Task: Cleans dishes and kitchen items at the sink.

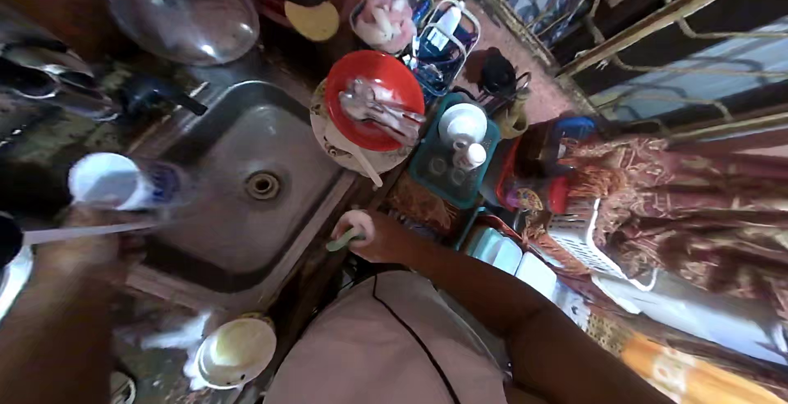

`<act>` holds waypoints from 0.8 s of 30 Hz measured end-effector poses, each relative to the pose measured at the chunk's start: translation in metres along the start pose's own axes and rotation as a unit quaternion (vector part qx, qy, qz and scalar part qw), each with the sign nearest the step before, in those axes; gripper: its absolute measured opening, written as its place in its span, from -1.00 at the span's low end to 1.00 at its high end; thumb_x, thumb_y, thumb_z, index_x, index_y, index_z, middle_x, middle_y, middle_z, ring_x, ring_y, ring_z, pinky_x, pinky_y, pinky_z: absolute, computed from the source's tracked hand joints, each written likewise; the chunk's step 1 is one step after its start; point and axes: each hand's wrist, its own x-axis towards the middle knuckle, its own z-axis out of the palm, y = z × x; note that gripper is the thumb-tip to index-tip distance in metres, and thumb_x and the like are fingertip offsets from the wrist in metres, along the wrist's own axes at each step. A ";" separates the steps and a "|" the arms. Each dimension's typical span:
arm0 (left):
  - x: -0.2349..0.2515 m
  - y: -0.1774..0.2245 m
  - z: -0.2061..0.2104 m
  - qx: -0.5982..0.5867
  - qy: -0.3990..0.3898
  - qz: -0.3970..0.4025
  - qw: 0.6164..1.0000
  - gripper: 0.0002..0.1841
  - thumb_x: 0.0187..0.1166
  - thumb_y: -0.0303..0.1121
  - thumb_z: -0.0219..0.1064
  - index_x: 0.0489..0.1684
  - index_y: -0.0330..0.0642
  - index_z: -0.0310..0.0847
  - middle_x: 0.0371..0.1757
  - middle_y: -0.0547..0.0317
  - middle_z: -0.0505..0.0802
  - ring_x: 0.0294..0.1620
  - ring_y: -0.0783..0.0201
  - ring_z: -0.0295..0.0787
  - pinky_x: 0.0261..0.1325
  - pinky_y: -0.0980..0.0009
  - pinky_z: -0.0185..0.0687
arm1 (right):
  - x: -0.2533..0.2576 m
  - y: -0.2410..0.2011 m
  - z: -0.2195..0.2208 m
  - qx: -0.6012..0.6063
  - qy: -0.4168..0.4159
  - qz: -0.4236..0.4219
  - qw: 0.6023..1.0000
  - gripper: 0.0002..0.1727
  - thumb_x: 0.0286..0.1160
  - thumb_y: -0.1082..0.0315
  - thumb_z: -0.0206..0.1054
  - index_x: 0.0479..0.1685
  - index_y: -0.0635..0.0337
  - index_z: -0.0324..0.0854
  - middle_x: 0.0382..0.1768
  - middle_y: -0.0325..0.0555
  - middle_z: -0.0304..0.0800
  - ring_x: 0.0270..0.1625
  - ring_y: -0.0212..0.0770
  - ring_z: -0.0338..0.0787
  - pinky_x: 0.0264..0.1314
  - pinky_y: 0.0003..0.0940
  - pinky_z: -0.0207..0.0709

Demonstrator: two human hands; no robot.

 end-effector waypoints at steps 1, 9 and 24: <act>0.011 -0.023 -0.012 0.029 -0.024 0.006 0.999 -0.81 0.79 -0.21 0.15 0.13 -0.04 0.56 -0.39 0.36 0.64 -0.57 0.54 0.40 -0.53 0.58 0.34 | 0.005 -0.002 0.003 -0.009 -0.006 -0.008 1.000 -0.72 0.52 0.40 0.36 0.16 0.23 0.72 0.16 -0.03 0.83 0.24 -0.21 0.77 0.39 -0.20 0.63; -0.002 -0.061 -0.021 0.238 -0.002 0.138 0.961 -0.33 0.82 0.14 -0.01 0.28 -0.41 0.60 0.19 -0.51 0.73 0.23 -0.37 0.68 0.31 -0.45 0.43 | 0.021 -0.014 0.030 -0.047 -0.072 -0.038 0.996 -0.68 0.49 0.41 0.39 0.21 0.20 0.70 0.14 -0.04 0.83 0.21 -0.18 0.79 0.36 -0.15 0.65; -0.009 -0.101 0.007 0.466 -0.040 0.225 0.855 -0.40 0.67 0.17 0.28 -0.04 -0.35 0.70 -0.13 -0.52 0.79 -0.06 -0.56 0.75 -0.09 -0.61 0.50 | 0.030 0.010 0.034 -0.026 -0.091 -0.008 0.995 -0.72 0.49 0.47 0.40 0.15 0.27 0.72 0.12 0.00 0.84 0.20 -0.21 0.79 0.35 -0.25 0.66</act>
